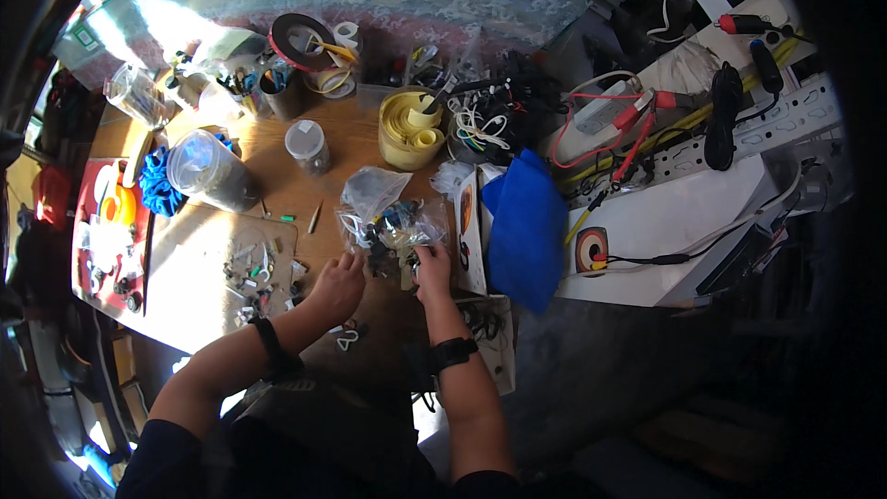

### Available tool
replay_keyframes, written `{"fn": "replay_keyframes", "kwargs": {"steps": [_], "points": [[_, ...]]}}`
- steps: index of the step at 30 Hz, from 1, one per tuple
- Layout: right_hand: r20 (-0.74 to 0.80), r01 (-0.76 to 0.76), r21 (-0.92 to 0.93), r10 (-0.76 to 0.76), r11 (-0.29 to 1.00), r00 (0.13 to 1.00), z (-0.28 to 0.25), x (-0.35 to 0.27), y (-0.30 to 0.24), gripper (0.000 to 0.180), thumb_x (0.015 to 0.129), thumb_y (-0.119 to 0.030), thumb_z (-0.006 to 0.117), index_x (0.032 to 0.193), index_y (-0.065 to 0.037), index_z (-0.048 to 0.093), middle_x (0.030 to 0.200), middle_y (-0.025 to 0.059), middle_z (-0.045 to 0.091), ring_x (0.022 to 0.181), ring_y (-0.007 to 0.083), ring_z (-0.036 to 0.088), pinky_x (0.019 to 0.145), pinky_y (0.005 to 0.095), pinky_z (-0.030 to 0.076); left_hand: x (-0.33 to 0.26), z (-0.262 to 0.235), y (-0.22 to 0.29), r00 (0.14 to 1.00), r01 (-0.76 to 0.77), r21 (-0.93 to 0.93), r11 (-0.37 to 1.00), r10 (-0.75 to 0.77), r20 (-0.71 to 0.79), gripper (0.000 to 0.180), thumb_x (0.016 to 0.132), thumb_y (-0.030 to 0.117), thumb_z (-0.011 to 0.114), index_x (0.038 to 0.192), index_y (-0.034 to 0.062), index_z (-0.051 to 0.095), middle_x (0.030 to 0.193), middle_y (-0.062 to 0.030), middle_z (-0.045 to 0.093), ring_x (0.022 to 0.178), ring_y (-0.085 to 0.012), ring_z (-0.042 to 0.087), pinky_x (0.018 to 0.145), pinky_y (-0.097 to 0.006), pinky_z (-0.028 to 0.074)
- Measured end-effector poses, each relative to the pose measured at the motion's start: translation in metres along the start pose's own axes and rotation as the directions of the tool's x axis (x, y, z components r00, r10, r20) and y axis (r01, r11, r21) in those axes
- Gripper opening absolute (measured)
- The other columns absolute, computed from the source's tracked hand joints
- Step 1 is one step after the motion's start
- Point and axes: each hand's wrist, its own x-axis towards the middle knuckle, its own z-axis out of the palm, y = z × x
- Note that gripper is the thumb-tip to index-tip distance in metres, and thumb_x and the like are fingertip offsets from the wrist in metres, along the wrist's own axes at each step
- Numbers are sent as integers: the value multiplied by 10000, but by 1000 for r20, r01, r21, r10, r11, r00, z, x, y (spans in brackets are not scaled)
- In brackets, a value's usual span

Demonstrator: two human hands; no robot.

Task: The person sorts small electronic components and hardware on a cluttered workbench. They pick up individual items, place them into a clear plastic bag, and occasionally move other items on the table to access more parts.

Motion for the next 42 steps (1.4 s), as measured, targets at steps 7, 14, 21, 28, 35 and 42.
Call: {"fn": "replay_keyframes", "kwargs": {"steps": [7, 14, 21, 28, 35, 42], "points": [[-57, 391, -186, -407, 901, 912, 15, 18, 21, 267, 838, -151, 588, 1039, 12, 523, 935, 67, 546, 828, 181, 521, 732, 296, 422, 32, 4, -7, 979, 35, -439, 898, -120, -167, 294, 741, 74, 502, 1023, 3, 544, 1184, -168, 461, 1097, -356, 447, 895, -416, 406], [-4, 454, -290, -475, 843, 880, 16, 26, 27, 258, 834, -59, 540, 1082, 10, 529, 1044, 72, 547, 977, 147, 492, 853, 272, 390, 52, 13, -10, 989, 91, -518, 851, -136, -51, 405, 710, 1, 483, 1112, 29, 525, 1144, -175, 486, 1063, -374, 472, 898, -408, 410], [231, 333, 190, -372, 924, 899, 14, 7, 6, 349, 818, 1, 494, 1164, 31, 532, 1175, 94, 528, 1080, 180, 485, 953, 277, 335, 39, 22, -1, 998, 49, -703, 709, -64, 5, 406, 718, 51, 536, 1123, 31, 525, 1078, -189, 503, 1044, -369, 487, 834, -431, 441], [239, 418, -47, -396, 907, 887, -4, 1, 0, 371, 808, -8, 542, 1177, 17, 517, 1219, 113, 489, 1128, 212, 466, 938, 292, 362, 22, 7, 16, 999, -3, -363, 932, -10, -34, 421, 731, 115, 543, 1129, -19, 527, 1263, -179, 448, 1094, -320, 467, 833, -398, 438], [324, 619, -665, -585, 418, 744, -20, -19, -20, 420, 764, -11, 583, 1177, -41, 515, 1158, 158, 487, 1077, 312, 474, 891, 360, 402, -6, -9, -13, 984, -122, 110, 986, 135, -118, 282, 761, 211, 538, 977, 43, 603, 1251, -190, 455, 987, -246, 489, 758, -343, 418], [346, 545, -838, -760, 12, 550, -19, -53, -26, 374, 715, -22, 616, 1081, -46, 544, 1096, 176, 484, 1057, 396, 450, 864, 440, 405, -4, 8, -17, 988, -116, 3, 993, 116, -101, 227, 772, 164, 508, 943, 33, 580, 1187, -181, 492, 891, -247, 544, 712, -327, 451]]}}
